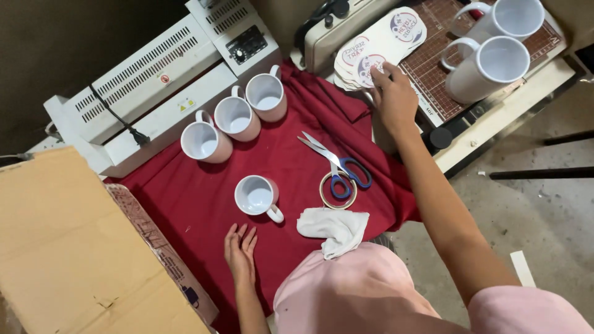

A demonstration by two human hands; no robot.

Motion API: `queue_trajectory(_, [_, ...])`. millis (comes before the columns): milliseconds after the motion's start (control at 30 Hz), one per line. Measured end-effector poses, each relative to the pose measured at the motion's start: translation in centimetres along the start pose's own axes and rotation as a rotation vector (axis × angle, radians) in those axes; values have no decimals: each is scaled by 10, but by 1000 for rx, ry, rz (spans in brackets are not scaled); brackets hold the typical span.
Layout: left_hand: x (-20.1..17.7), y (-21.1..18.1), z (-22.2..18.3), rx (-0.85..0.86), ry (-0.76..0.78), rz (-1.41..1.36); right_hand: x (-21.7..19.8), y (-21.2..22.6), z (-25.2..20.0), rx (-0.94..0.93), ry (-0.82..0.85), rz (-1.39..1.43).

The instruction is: The recorder is cleaning ceramic mugs and applying printed designs/labels using tape in preparation for a printing process.

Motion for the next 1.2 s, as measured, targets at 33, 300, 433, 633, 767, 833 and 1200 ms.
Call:
queue_trajectory(33, [2, -1, -2, -3, -4, -8, 4, -2, 2, -33, 1, -25])
queue_trajectory(300, [12, -8, -13, 19, -19, 18, -1, 17, 12, -95, -70, 79])
queue_trajectory(433, [-8, 15, -8, 54, -133, 102, -24, 56, -6, -191, -177, 133])
queue_trajectory(633, [28, -31, -46, 140, 27, 156, -49, 136, -92, -313, -75, 462])
queue_trajectory(767, [89, -53, -64, -43, 285, 433, -32, 149, -134, -219, 173, 1078])
queue_trajectory(833, [108, -42, -65, 98, 210, 582, -29, 152, -137, -191, 292, 1168])
queue_trajectory(1200, [68, 12, -16, -154, 426, 174, 51, 95, -148, -59, 724, 1377])
Point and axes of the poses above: each hand's wrist, its own z-axis towards the middle knuckle, its own x-axis out of the palm, y = z × x, the point moved 1 cm from there along z, towards the middle knuckle, and after that the axes turned 10 degrees about y, right-handed, at the moved point
